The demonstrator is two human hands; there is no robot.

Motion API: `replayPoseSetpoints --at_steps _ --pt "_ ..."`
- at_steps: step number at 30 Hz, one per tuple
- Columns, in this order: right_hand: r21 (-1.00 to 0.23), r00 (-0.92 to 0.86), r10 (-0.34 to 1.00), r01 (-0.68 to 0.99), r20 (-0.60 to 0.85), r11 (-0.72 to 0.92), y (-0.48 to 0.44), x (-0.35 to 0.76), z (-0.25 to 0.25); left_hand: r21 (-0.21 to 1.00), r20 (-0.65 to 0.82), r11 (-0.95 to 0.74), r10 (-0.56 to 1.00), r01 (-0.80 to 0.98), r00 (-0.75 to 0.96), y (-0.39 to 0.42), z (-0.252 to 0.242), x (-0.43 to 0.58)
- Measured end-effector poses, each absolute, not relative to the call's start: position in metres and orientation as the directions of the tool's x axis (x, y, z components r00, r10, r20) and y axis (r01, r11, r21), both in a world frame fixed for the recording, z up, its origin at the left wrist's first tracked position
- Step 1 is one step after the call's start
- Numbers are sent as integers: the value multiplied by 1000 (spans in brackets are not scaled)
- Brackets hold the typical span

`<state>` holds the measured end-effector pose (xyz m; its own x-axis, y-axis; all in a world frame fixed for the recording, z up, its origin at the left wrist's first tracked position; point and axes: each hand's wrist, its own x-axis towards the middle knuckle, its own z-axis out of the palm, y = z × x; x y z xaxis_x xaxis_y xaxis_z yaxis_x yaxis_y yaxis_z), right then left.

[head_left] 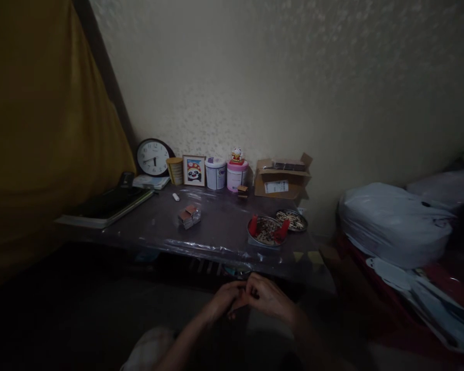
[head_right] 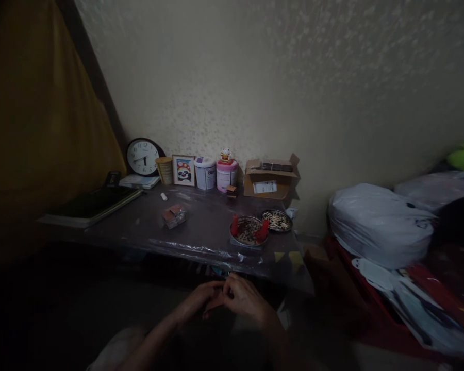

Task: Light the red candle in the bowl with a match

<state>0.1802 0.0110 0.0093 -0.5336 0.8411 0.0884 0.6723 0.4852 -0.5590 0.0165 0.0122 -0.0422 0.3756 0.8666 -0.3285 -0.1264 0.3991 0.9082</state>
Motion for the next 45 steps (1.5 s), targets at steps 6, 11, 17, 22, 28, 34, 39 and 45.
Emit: replayPoseSetpoints --at_steps 6,11,17,22,28,34,39,45 --pt "-554 -465 879 706 107 441 16 183 11 916 -289 364 890 -167 353 13 -43 17" --pt "-617 -427 882 645 200 452 21 185 14 923 -261 327 921 -205 290 17 -39 15" --pt "-565 -446 853 644 270 516 19 185 18 932 -200 262 948 -250 249 14 -33 14" --pt "-510 -463 839 668 286 542 14 179 21 932 -176 243 952 -268 251 11 -33 18" --pt "-642 -470 834 551 290 534 11 170 23 928 -162 240 948 -284 273 11 -28 21" --pt "-833 -258 903 361 343 420 20 171 16 919 -159 237 954 -316 254 11 -19 20" --pt "-934 -82 953 189 292 302 26 171 13 912 -163 213 973 -352 166 14 -10 17" --pt "-803 -209 895 395 394 446 15 159 13 908 -130 139 990 -396 51 12 -8 14"
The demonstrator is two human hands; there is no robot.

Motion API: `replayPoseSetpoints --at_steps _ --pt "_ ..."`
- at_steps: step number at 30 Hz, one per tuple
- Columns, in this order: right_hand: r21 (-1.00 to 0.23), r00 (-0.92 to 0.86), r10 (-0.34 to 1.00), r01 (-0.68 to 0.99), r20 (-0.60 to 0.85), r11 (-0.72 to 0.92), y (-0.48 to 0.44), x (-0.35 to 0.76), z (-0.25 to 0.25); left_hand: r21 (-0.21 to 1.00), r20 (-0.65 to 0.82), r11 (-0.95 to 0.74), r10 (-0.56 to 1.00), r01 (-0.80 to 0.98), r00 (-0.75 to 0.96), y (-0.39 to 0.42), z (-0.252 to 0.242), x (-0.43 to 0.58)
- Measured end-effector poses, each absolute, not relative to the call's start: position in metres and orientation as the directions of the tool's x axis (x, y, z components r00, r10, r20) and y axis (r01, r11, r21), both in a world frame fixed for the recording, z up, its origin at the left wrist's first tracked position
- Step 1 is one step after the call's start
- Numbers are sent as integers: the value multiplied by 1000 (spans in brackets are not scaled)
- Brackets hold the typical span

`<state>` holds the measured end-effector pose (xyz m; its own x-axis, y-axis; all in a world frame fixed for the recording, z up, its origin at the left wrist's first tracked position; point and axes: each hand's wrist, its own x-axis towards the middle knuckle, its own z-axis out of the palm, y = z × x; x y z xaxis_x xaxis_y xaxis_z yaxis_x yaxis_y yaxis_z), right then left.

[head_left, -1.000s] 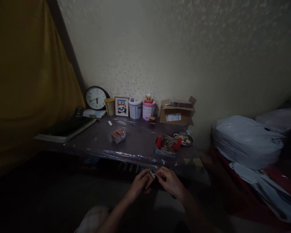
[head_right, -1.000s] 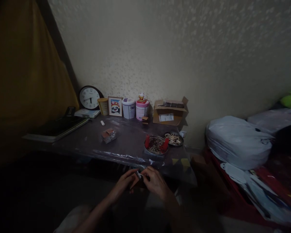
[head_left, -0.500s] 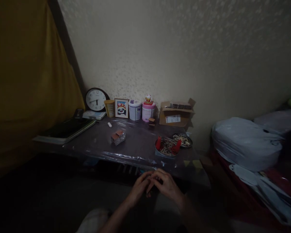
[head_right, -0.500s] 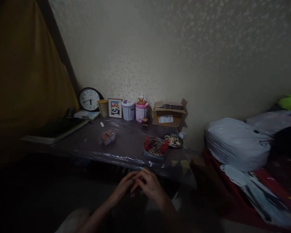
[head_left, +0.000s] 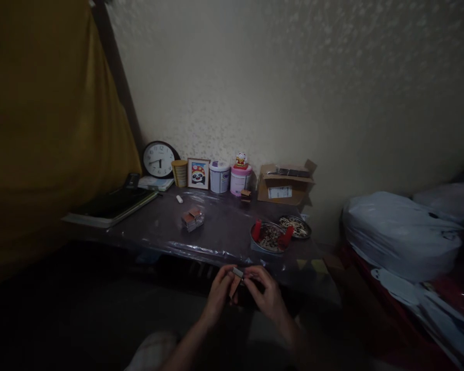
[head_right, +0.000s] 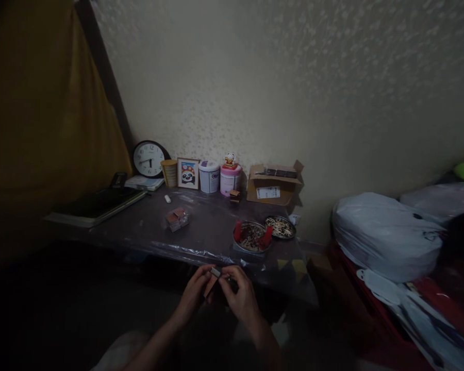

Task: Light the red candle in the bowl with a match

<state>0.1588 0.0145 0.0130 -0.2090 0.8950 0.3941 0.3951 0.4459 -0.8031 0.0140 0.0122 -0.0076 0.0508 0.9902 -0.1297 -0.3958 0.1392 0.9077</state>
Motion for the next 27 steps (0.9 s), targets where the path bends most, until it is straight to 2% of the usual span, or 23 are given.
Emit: replayPoseSetpoints --at_steps 6,11,27 --pt "-701 -340 861 502 379 507 1 148 11 912 -84 49 994 -407 -68 10 -4 10" --pt "-642 -338 874 594 349 485 -1 144 3 913 -73 29 993 -407 -94 9 -2 13" --pt "-454 -386 771 641 507 619 -1 147 -5 916 13 -69 990 -394 -143 13 -10 20"
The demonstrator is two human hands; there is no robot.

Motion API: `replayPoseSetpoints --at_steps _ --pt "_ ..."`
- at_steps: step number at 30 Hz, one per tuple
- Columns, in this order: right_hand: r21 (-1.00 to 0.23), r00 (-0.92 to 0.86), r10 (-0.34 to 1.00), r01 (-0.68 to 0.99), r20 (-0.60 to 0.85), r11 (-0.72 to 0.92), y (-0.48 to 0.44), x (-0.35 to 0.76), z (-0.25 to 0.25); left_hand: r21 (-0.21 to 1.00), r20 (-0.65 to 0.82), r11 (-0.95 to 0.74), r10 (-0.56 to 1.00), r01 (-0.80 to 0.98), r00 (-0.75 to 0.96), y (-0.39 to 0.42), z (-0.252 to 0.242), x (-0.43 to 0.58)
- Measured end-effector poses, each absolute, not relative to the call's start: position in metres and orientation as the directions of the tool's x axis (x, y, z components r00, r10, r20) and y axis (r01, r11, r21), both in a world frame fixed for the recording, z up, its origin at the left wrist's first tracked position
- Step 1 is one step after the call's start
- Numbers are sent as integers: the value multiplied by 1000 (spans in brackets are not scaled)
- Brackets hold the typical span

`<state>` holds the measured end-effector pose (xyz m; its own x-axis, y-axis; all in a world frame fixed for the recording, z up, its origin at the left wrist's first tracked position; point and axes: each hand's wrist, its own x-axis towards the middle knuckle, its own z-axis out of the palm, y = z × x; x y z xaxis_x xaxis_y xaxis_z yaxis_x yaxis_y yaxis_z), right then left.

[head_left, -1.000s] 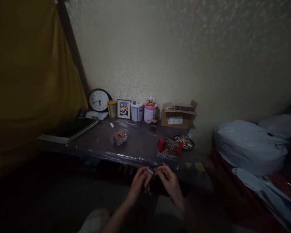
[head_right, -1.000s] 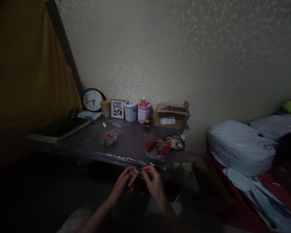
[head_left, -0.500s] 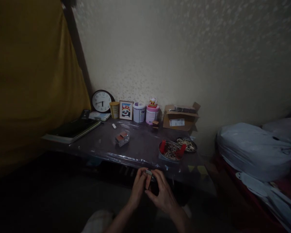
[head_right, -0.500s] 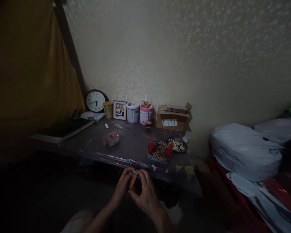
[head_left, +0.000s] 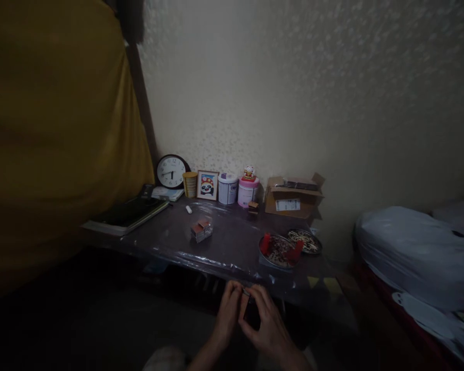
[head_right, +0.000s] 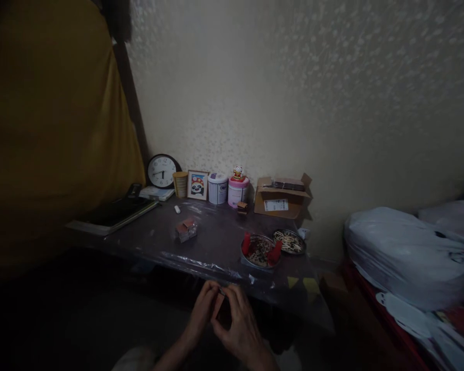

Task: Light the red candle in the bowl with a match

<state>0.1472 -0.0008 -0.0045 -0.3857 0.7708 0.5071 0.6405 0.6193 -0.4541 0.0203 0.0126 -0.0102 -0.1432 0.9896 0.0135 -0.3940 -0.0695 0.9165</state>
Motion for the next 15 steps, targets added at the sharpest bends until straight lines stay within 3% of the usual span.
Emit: replayPoseSetpoints --at_steps 7,11,15 --pt "-485 -377 750 588 544 647 -2 145 1 923 38 -98 986 -373 -165 12 -13 21" --pt "-610 -289 806 535 517 584 6 149 10 936 61 -101 990 -338 -126 11 -6 15" --pt "-749 -163 881 473 444 465 16 160 13 954 106 -96 994 -283 21 8 6 8"
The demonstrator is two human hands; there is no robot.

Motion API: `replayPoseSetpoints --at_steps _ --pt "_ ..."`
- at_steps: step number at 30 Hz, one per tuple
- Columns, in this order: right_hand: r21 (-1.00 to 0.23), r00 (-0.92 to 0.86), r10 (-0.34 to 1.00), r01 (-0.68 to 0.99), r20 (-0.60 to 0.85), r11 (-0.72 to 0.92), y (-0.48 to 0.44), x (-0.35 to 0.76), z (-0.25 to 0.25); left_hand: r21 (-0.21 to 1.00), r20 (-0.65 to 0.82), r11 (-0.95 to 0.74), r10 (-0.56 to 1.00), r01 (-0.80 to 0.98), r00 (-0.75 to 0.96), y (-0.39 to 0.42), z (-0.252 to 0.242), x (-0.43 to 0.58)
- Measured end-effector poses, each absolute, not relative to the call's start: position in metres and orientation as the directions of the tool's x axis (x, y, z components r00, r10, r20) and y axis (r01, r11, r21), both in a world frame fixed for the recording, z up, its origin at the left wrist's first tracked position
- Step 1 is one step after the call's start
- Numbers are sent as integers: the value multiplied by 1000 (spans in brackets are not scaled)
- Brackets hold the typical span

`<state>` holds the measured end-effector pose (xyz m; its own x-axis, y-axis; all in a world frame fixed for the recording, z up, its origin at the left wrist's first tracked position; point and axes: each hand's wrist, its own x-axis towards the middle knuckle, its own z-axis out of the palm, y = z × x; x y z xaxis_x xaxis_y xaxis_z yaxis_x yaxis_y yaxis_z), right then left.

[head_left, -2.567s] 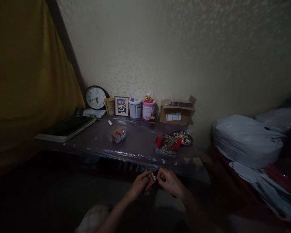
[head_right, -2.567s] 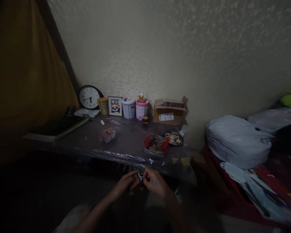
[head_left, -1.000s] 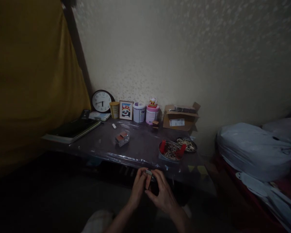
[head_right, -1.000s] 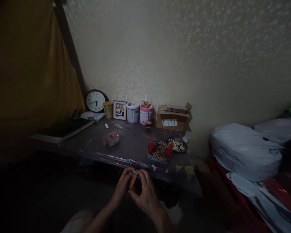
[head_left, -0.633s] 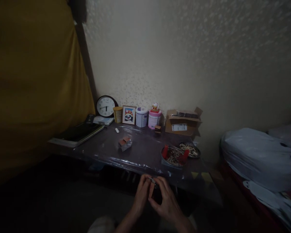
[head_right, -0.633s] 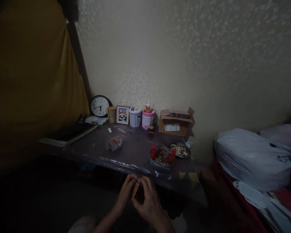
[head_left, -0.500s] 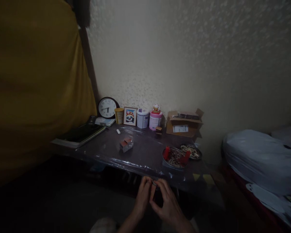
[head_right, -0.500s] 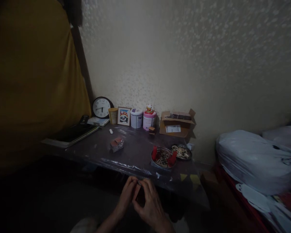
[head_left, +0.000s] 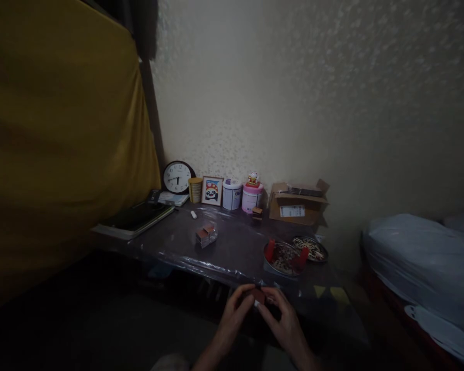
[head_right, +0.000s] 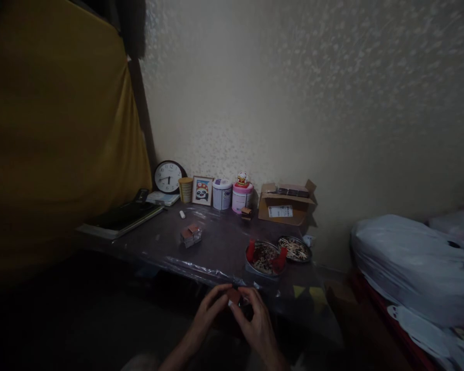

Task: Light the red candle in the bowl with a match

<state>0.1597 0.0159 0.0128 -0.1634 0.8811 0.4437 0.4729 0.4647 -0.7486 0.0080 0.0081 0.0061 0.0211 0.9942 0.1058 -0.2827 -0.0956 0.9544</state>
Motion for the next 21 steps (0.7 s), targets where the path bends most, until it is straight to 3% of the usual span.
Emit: replayPoseSetpoints --at_steps 5,10,16,21 --pt "-872 -143 940 351 311 342 18 164 11 943 139 -118 989 -310 46 9 8 6" --pt "-961 -113 965 121 236 249 21 165 13 876 76 -43 996 -481 49 14 -4 7" --pt "-981 68 983 -84 170 176 33 178 10 673 -6 89 993 -735 115 16 -6 13" --pt "-978 67 981 -91 184 190 38 178 6 650 -91 127 992 -749 90 15 -1 15"
